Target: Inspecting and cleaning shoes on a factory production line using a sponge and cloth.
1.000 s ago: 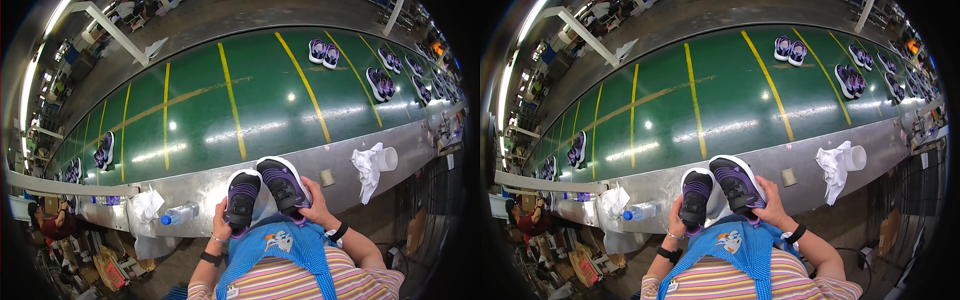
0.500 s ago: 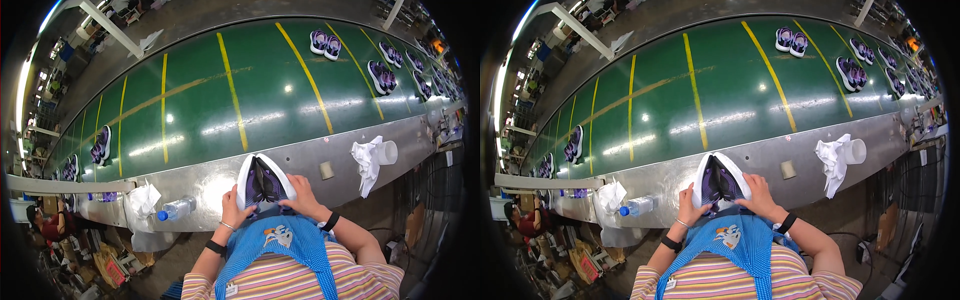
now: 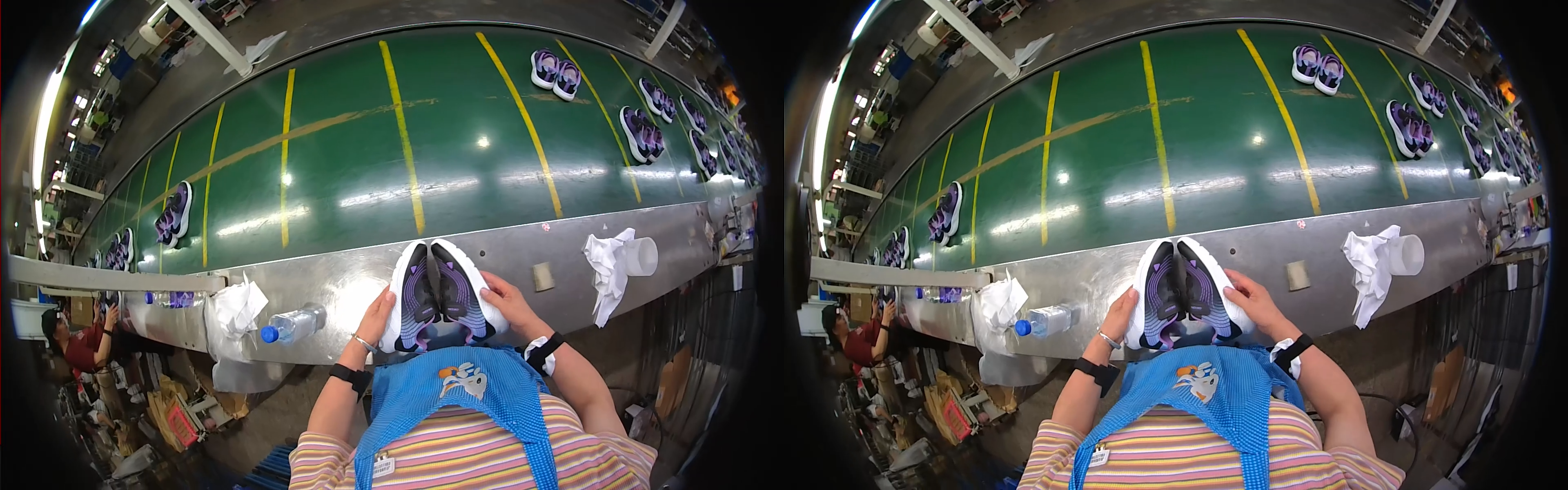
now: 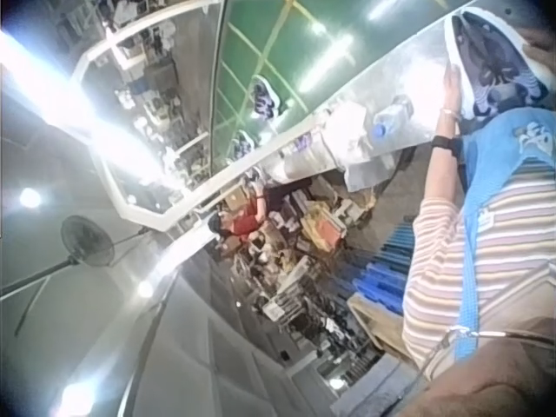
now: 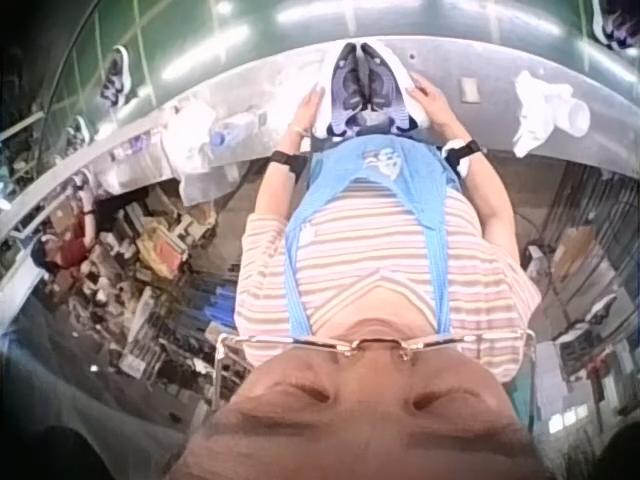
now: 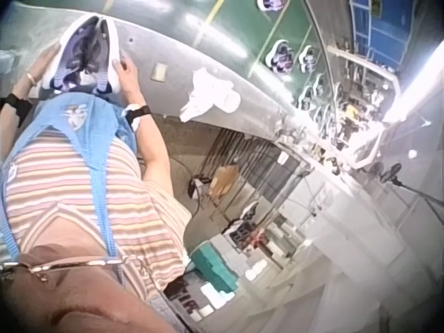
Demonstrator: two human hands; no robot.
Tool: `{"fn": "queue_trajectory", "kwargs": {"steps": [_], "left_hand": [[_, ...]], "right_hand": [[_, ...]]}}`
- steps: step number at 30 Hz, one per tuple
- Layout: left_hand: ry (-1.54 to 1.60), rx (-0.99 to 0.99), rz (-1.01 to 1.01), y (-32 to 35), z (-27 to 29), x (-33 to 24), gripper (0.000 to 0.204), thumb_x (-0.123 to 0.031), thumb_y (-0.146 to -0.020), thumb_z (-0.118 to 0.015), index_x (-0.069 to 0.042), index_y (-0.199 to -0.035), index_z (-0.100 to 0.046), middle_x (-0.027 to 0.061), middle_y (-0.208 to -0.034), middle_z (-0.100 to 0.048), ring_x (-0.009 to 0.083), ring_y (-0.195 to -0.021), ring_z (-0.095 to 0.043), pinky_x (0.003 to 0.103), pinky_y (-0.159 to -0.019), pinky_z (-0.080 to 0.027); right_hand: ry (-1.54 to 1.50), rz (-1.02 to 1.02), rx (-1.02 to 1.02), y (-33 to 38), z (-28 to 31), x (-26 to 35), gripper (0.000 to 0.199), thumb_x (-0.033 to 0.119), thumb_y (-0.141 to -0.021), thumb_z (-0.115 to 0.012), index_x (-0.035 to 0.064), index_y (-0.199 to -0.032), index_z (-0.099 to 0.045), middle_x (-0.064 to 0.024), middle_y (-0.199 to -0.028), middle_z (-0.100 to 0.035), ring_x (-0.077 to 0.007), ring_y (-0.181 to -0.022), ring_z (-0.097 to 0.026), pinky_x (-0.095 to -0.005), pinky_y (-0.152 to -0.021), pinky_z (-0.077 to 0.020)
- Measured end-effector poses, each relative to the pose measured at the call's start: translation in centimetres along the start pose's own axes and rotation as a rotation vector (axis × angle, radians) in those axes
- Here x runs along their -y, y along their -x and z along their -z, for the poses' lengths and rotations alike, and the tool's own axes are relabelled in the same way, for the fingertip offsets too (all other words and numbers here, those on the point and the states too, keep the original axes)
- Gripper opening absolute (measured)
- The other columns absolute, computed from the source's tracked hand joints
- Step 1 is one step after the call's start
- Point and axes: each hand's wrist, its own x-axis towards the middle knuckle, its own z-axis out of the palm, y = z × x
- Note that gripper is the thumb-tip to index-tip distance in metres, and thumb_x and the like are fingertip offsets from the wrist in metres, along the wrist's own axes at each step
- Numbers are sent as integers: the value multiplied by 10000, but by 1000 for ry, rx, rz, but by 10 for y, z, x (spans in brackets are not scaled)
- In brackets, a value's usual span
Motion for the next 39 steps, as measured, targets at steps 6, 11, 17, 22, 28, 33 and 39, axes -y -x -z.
{"fn": "queue_trajectory", "kwargs": {"steps": [6,11,17,22,28,33,39], "left_hand": [[181,4,25,5,-4,-25,479,-322,-900,-406,-1,-1253,-368,67,-1110,-525,126,-941,-522,252,-809,-420],[180,-126,-15,-8,-2,-24,460,-337,-893,-410,-9,-1216,-403,66,-1065,-543,144,-883,-545,274,-787,-439],[565,-174,63,-18,-6,-34,453,-386,-876,-430,-21,-1143,-456,109,-1056,-563,209,-903,-569,328,-803,-451],[818,-122,83,-20,-5,-32,444,-391,-882,-410,-38,-1148,-460,122,-1087,-550,239,-947,-557,374,-836,-450],[905,-49,129,-23,-11,-27,467,-404,-897,-353,-59,-1206,-415,114,-1160,-507,254,-1031,-511,397,-889,-416],[787,-79,152,-27,-14,-15,464,-394,-906,-328,-42,-1195,-419,116,-1149,-515,267,-1049,-498,399,-905,-400],[401,-287,203,-10,-45,-12,466,-437,-892,-350,-70,-1167,-439,55,-1050,-556,151,-960,-516,315,-807,-416]], "right_hand": [[-187,-74,-15,3,-1,31,422,164,-864,-495,32,-1251,-392,-68,-1002,-557,-113,-862,-550,-241,-738,-453],[-316,-77,-94,-3,-14,40,419,193,-873,-486,11,-1237,-387,-72,-1035,-553,-120,-876,-554,-247,-751,-450],[-554,-34,-242,-13,-37,49,379,291,-890,-451,8,-1141,-434,-70,-964,-549,-150,-882,-540,-289,-793,-436],[-833,-113,-171,-20,-39,47,383,310,-895,-423,24,-1151,-437,-97,-1043,-547,-203,-935,-542,-340,-845,-426],[-998,-142,-91,-19,-51,58,386,337,-910,-350,64,-1165,-448,-106,-1109,-537,-225,-998,-534,-374,-873,-440],[-938,-162,-50,-27,-45,36,388,344,-911,-346,68,-1163,-448,-101,-1111,-536,-216,-997,-534,-375,-870,-437],[473,289,-404,-14,-19,-17,302,128,-798,-500,59,-1091,-513,-83,-868,-569,-197,-783,-544,-315,-706,-443]]}}
